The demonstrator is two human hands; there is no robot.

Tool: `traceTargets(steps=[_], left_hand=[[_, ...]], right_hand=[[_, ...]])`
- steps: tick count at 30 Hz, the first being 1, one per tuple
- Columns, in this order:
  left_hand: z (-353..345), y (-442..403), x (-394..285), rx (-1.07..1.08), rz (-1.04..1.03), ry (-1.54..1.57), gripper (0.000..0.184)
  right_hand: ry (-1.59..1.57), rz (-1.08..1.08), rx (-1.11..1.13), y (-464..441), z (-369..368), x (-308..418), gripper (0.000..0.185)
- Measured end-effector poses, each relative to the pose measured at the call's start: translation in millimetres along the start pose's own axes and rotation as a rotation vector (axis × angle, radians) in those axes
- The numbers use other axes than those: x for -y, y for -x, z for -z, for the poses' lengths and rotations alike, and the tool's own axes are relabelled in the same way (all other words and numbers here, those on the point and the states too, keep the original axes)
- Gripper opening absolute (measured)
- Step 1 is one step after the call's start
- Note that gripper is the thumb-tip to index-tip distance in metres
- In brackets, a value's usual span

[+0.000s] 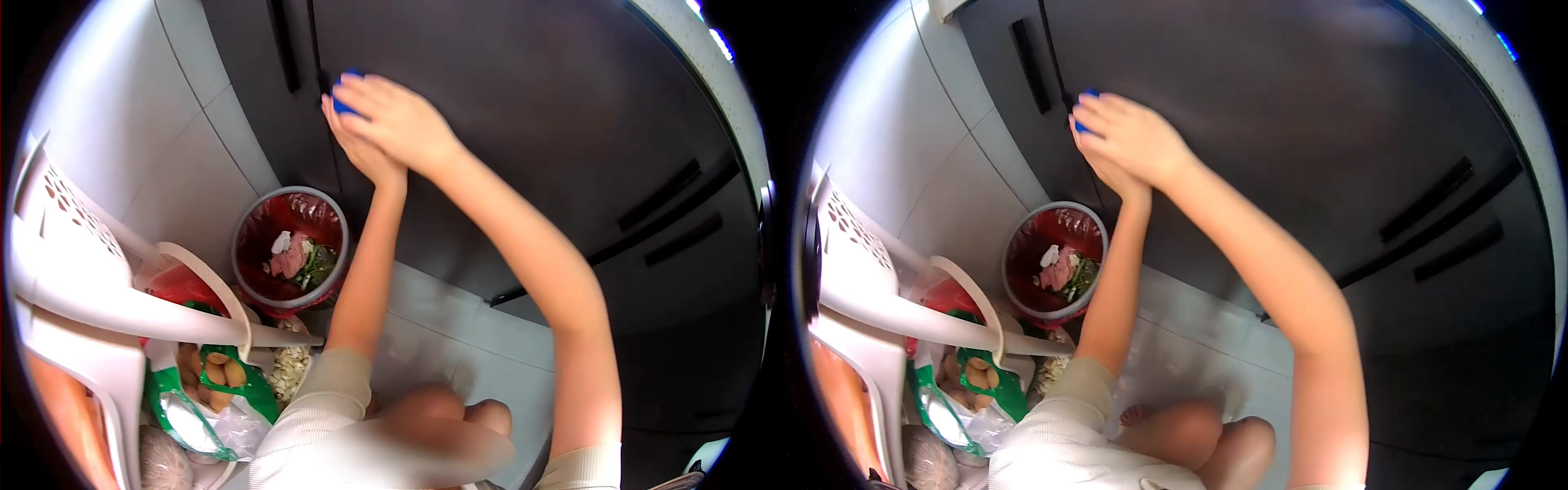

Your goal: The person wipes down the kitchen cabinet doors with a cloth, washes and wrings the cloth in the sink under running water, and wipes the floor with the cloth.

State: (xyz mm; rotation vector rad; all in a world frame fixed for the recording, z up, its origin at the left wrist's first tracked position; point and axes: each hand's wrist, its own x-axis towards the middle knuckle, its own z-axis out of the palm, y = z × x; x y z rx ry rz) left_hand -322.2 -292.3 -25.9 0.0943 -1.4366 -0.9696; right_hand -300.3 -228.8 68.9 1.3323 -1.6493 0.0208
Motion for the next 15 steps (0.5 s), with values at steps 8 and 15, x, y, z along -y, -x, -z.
traceTargets(steps=[8,15], left_hand=[[8.6,63.4,-21.4,0.086,0.088,-0.056,0.062],[-6.6,19.5,-84.3,0.102,-0.112,0.069,0.058]], right_hand=[[0.111,0.077,0.141,46.8,14.7,21.4,0.019],[0.219,-0.141,-0.167,41.0,64.7,-3.9,0.009]])
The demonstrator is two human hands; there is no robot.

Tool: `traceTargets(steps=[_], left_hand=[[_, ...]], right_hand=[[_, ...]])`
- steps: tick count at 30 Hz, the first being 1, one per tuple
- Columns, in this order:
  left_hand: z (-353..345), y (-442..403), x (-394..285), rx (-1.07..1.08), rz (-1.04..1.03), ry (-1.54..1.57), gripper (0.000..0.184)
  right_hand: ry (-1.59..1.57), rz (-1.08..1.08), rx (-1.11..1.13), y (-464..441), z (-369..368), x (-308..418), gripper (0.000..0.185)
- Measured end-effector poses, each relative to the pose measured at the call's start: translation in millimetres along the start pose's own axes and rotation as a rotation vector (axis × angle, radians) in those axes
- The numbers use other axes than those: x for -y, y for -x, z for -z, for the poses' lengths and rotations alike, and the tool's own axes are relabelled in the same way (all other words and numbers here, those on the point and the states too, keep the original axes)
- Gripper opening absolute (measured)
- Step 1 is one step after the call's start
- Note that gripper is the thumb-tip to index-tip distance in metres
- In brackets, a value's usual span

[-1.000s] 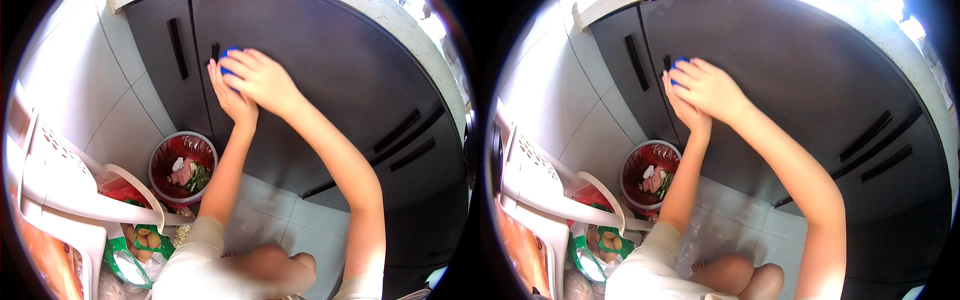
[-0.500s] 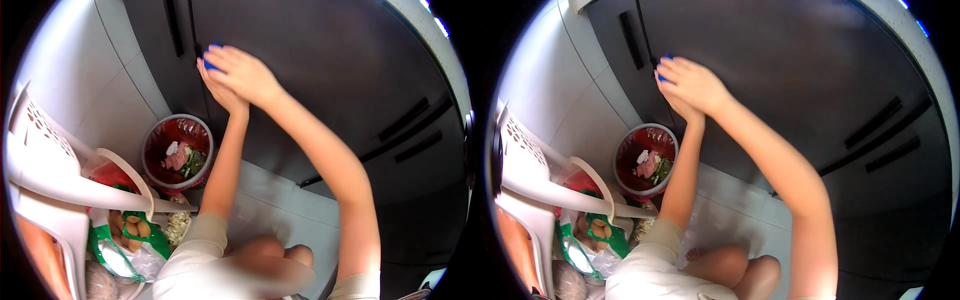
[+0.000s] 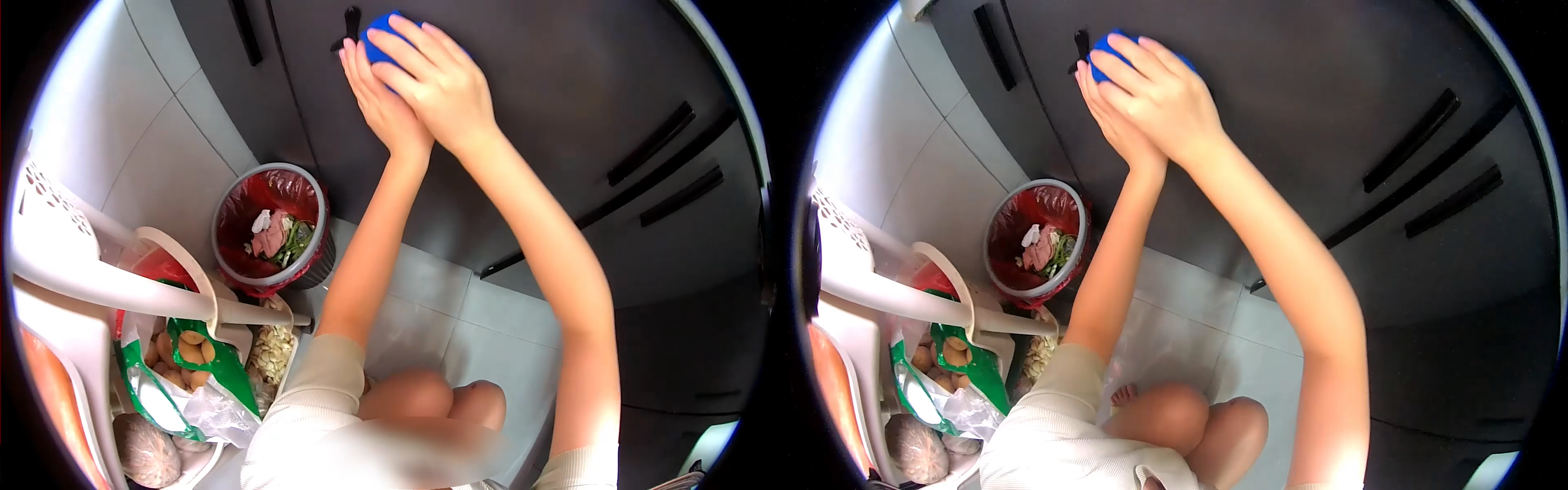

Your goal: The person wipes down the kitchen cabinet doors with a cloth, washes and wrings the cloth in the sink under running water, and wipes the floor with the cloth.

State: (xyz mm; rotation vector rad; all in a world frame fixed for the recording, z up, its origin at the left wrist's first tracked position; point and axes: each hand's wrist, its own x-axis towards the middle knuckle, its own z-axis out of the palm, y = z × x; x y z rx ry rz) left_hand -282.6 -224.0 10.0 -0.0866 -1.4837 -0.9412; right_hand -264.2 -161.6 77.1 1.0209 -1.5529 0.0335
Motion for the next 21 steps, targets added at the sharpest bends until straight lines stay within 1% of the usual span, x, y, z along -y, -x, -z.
traceTargets(steps=[2,4,6,9,10,12,14,16,17,20,21], left_hand=[[1.4,37.1,7.2,-0.015,-0.010,-0.064,0.057],[11.6,96.3,18.6,0.061,0.076,-0.074,0.062],[24.6,150.1,20.5,0.163,0.164,-0.098,0.066],[29.3,174.4,7.9,0.225,0.262,-0.048,0.067],[26.8,167.1,3.8,0.219,0.191,0.002,0.066],[21.3,132.1,-9.4,0.224,0.051,0.100,0.064],[11.9,80.6,-36.4,0.234,-0.060,0.226,0.061],[5.9,45.1,-55.3,0.311,-0.193,0.274,0.061],[-1.0,41.0,-59.9,0.232,-0.243,0.256,0.064],[-0.6,66.4,-40.7,0.232,-0.340,0.238,0.063],[3.2,87.0,-33.7,0.224,-0.309,0.231,0.062]], right_hand=[[-0.092,-0.055,0.079,28.1,4.7,15.6,0.010],[-0.135,-0.044,0.162,71.6,0.8,35.7,0.011],[-0.211,0.013,0.325,116.4,6.5,50.4,0.012],[-0.248,0.095,0.408,130.8,25.0,44.3,0.012],[-0.199,0.136,0.463,119.1,33.4,37.7,0.013],[-0.195,0.117,0.352,93.2,52.3,9.8,0.013],[-0.141,0.018,0.210,60.6,78.9,-14.4,0.012],[-0.056,-0.043,0.116,49.0,96.1,-38.0,0.011],[-0.018,-0.035,0.089,55.9,97.0,-43.7,0.009],[-0.068,-0.114,0.098,85.8,99.3,-26.1,0.008],[-0.086,-0.142,0.147,104.2,96.4,-14.8,0.008]])
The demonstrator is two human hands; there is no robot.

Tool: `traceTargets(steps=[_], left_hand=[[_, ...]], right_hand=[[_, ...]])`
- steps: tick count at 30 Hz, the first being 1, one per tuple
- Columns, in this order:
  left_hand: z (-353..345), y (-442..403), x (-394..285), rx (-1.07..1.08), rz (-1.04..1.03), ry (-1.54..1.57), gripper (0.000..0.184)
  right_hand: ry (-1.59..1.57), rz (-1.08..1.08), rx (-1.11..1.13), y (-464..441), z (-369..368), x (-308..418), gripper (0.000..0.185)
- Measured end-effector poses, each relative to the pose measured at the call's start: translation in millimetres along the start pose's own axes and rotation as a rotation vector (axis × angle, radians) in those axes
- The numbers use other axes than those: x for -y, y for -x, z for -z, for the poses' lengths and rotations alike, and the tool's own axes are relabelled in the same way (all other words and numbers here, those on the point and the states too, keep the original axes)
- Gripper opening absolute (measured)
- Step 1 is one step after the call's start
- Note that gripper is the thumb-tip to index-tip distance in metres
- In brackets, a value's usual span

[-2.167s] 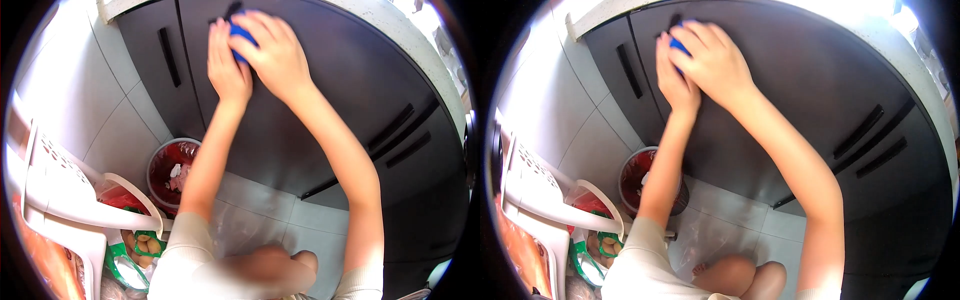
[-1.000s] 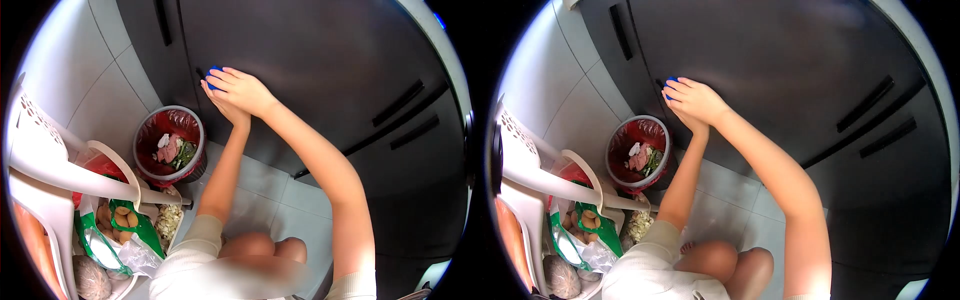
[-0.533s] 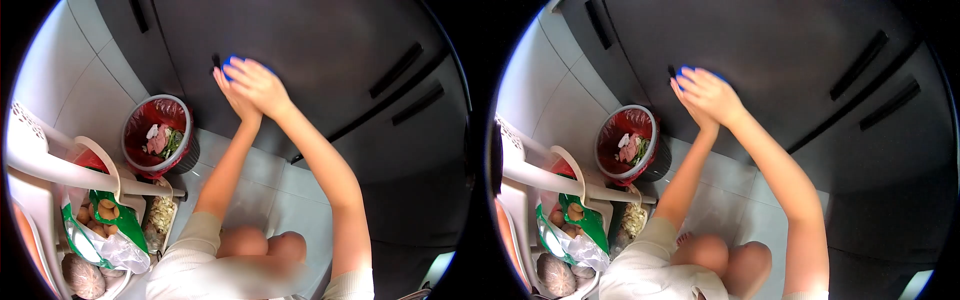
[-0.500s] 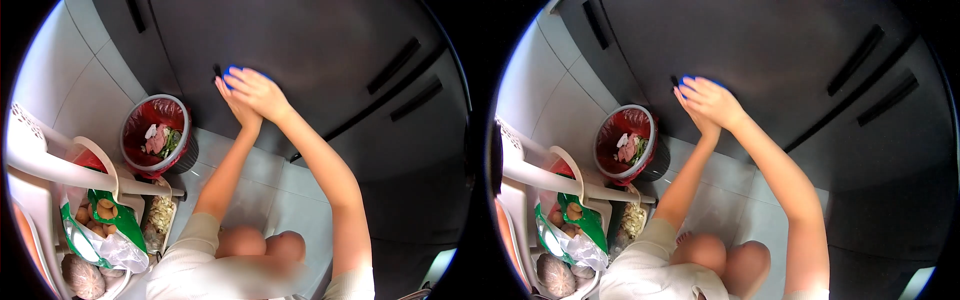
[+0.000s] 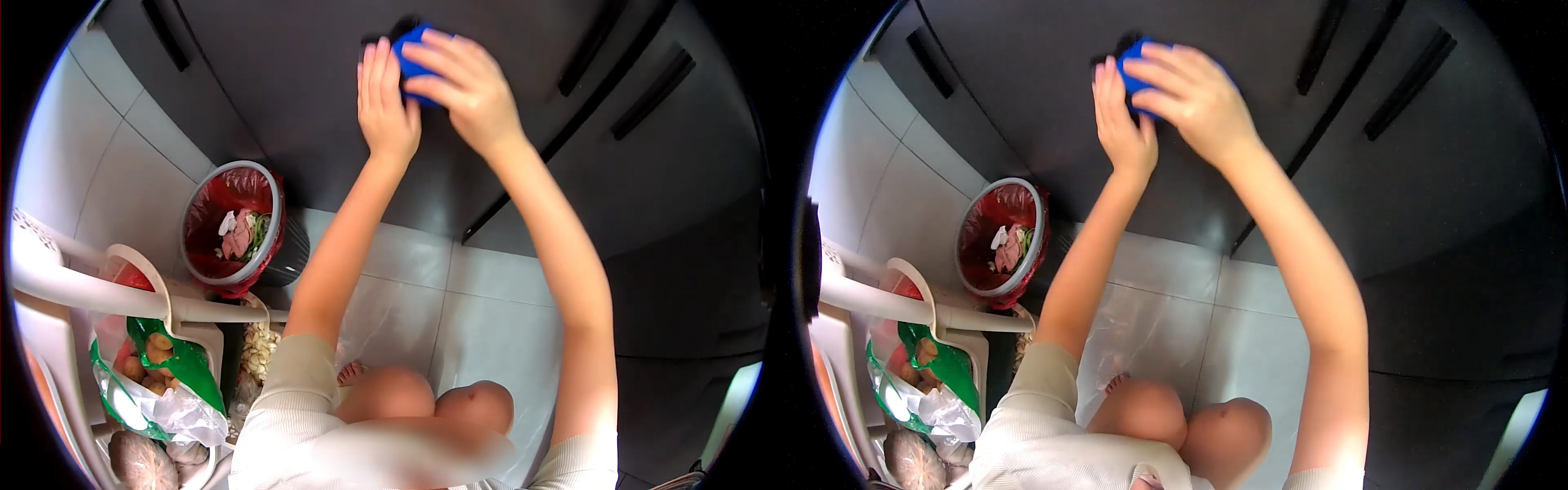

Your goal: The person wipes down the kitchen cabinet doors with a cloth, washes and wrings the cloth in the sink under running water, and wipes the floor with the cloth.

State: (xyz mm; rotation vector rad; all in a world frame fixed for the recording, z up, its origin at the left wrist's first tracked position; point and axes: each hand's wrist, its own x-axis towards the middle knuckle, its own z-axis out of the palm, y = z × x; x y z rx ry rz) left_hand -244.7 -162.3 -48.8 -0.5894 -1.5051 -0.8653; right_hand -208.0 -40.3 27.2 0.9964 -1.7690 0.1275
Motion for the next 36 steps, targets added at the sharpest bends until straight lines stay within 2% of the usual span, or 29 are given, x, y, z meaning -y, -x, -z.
traceTargets(steps=[3,5,7,8,11,13,14,15,17,19,23,25,26,29,36], left_hand=[[12.0,93.1,0.8,0.142,0.117,-0.021,0.061],[24.9,151.5,-14.3,0.322,0.305,0.047,0.060],[32.3,160.0,-25.8,0.485,0.323,0.016,0.061],[30.7,147.2,-29.4,0.471,0.283,0.031,0.063],[20.4,88.7,-40.1,0.409,0.171,0.077,0.069],[7.9,38.2,-49.3,0.245,0.068,0.233,0.066],[3.1,19.1,-51.5,0.215,-0.015,0.213,0.063],[-1.5,8.7,-56.7,0.182,-0.032,0.217,0.058],[-11.6,11.1,-56.5,0.180,-0.089,0.151,0.058],[-13.2,33.2,-51.1,0.271,-0.142,0.091,0.060],[-3.1,124.8,-41.7,0.498,-0.080,0.091,0.062],[5.2,175.5,-35.2,0.545,0.004,0.098,0.062],[14.0,184.5,-36.5,0.636,0.039,0.072,0.063],[21.8,184.4,-42.5,0.665,0.082,0.069,0.063],[13.6,80.1,-48.9,0.323,0.175,0.117,0.061]], right_hand=[[-0.136,0.025,0.173,64.4,-16.1,24.9,0.008],[-0.199,0.130,0.342,96.4,-20.3,30.2,0.011],[-0.152,0.174,0.412,89.4,-11.3,29.0,0.011],[-0.133,0.195,0.447,83.4,-5.6,28.3,0.012],[-0.031,0.220,0.283,42.0,22.9,5.8,0.014],[0.123,0.105,0.207,22.0,42.5,-7.6,0.012],[0.346,0.060,0.113,19.4,51.0,-4.1,0.011],[0.504,0.005,0.037,30.3,46.5,-4.7,0.019],[0.560,-0.131,0.018,54.8,38.1,5.8,0.028],[0.417,-0.255,0.005,91.6,21.7,17.4,0.036],[0.247,-0.466,0.188,162.6,0.0,73.7,0.045],[0.174,-0.443,0.283,202.2,-13.1,88.9,0.047],[0.165,-0.441,0.335,214.1,-17.3,95.3,0.047],[0.171,-0.411,0.414,214.4,-14.3,89.4,0.043],[0.161,-0.412,0.028,106.8,-23.5,66.4,0.038]])
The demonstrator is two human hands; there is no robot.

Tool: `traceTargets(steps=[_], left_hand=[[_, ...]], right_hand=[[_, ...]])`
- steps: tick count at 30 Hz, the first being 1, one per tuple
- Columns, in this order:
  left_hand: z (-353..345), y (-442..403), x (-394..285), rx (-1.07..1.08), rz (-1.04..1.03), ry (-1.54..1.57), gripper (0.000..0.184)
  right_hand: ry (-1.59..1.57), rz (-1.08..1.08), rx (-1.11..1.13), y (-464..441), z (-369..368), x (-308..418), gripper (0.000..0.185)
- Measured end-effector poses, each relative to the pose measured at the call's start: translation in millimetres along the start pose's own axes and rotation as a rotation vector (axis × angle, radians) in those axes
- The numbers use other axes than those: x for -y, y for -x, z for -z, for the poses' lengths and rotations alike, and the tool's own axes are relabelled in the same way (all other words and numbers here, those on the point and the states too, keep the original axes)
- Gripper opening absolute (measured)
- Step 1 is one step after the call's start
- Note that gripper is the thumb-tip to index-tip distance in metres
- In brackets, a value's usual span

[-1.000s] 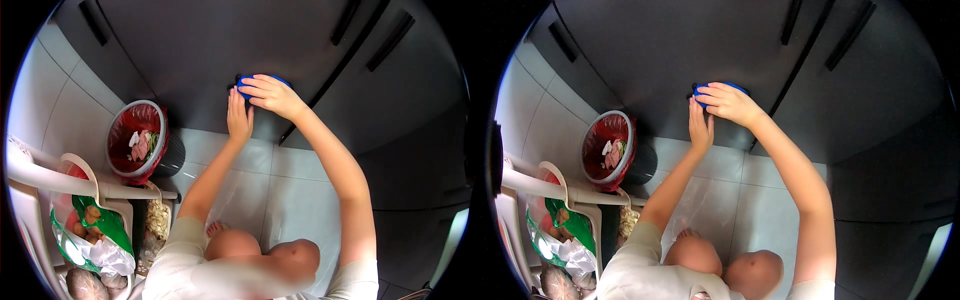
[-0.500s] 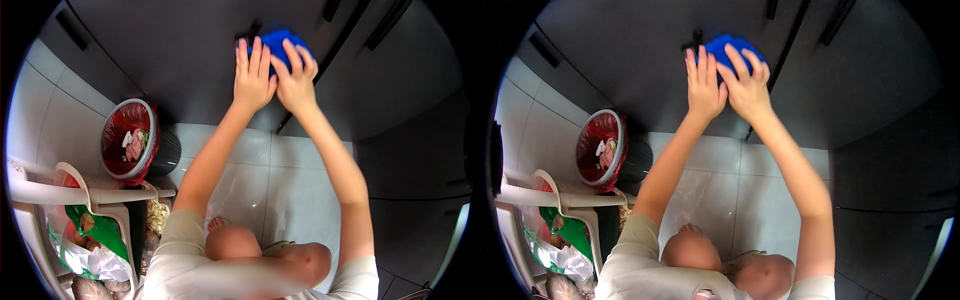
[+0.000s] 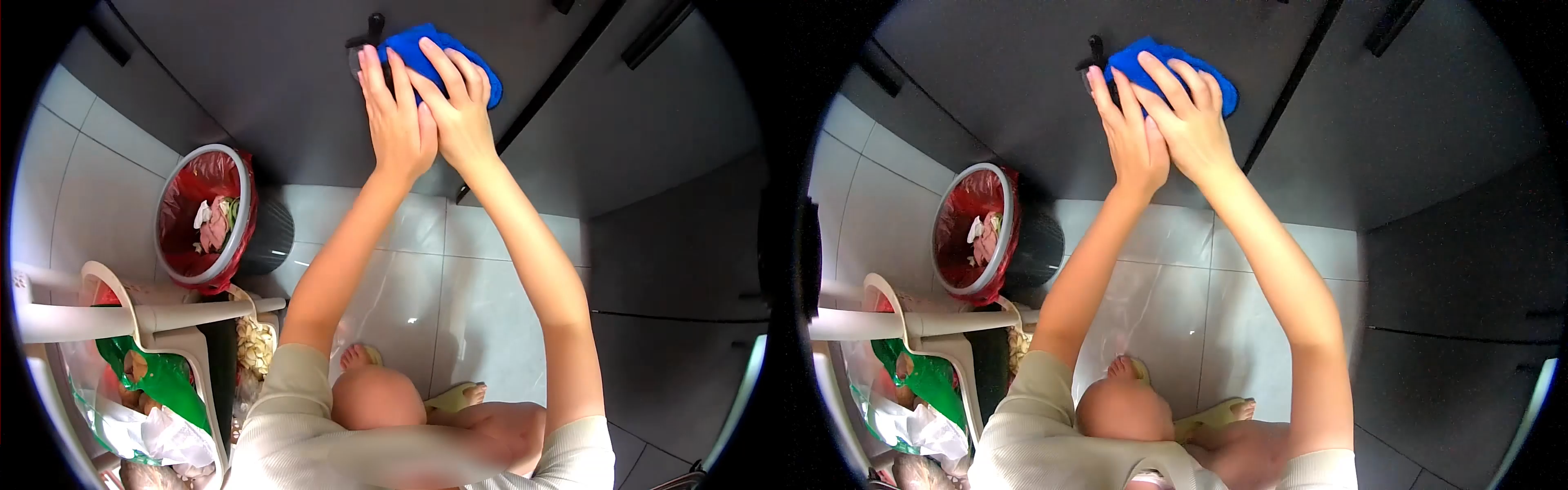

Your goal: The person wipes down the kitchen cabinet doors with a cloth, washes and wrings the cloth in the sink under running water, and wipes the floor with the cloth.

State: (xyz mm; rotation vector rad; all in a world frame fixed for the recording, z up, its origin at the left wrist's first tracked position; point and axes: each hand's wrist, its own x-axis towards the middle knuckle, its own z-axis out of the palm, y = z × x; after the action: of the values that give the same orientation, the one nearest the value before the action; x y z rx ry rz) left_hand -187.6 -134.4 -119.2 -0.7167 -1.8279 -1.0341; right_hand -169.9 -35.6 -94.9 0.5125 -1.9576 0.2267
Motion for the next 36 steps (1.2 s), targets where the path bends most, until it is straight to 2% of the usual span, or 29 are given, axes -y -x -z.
traceTargets(steps=[4,7,9,10,13,15,17,18,21,23,26,29,30,31,33,36], left_hand=[[2.0,38.3,24.9,0.048,0.072,0.007,0.058],[-2.4,105.6,44.0,0.154,0.258,-0.006,0.061],[-1.6,140.4,47.6,0.228,0.407,0.033,0.060],[3.4,139.6,43.0,0.267,0.483,0.052,0.060],[13.6,113.0,39.5,0.179,0.454,0.146,0.059],[27.0,68.3,46.3,0.072,0.285,0.084,0.055],[42.7,21.4,46.4,0.000,0.200,0.048,0.054],[47.9,5.7,42.8,-0.049,0.261,0.079,0.055],[41.9,-2.5,43.7,-0.226,0.462,0.188,0.058],[31.1,26.0,62.3,-0.291,0.652,0.163,0.061],[13.6,106.0,99.5,-0.320,0.671,0.164,0.061],[15.1,125.8,111.1,-0.247,1.017,0.425,0.069],[14.9,125.4,117.4,-0.304,1.098,0.566,0.070],[20.6,114.6,115.5,-0.296,1.001,0.536,0.070],[37.4,80.6,104.0,-0.286,0.811,0.476,0.071],[71.1,17.8,85.2,-0.217,0.595,0.404,0.072]], right_hand=[[0.018,0.087,0.104,27.3,-23.5,2.6,0.037],[-0.045,0.202,0.300,68.6,-38.8,8.6,0.033],[-0.035,0.249,0.483,97.1,-49.3,13.7,0.037],[-0.019,0.250,0.424,90.1,-48.5,16.2,0.035],[-0.034,0.234,0.475,60.2,-40.7,18.8,0.035],[0.087,0.154,0.323,29.1,-39.4,31.0,0.031],[0.060,0.067,0.217,-4.9,-42.1,43.5,0.031],[0.007,0.033,0.153,-16.8,-48.5,50.2,0.031],[0.039,0.118,0.069,-20.5,-80.7,60.9,0.032],[0.025,0.235,0.201,-3.3,-95.7,65.6,0.038],[-0.035,0.347,0.493,43.6,-113.1,67.2,0.042],[-0.055,0.339,0.581,60.9,-117.6,72.2,0.040],[-0.041,0.336,0.578,59.7,-120.2,72.0,0.040],[-0.029,0.334,0.578,52.4,-119.4,73.3,0.039],[-0.019,0.289,0.436,26.0,-115.4,75.9,0.031],[0.022,0.189,0.216,-21.9,-108.7,86.6,0.031]])
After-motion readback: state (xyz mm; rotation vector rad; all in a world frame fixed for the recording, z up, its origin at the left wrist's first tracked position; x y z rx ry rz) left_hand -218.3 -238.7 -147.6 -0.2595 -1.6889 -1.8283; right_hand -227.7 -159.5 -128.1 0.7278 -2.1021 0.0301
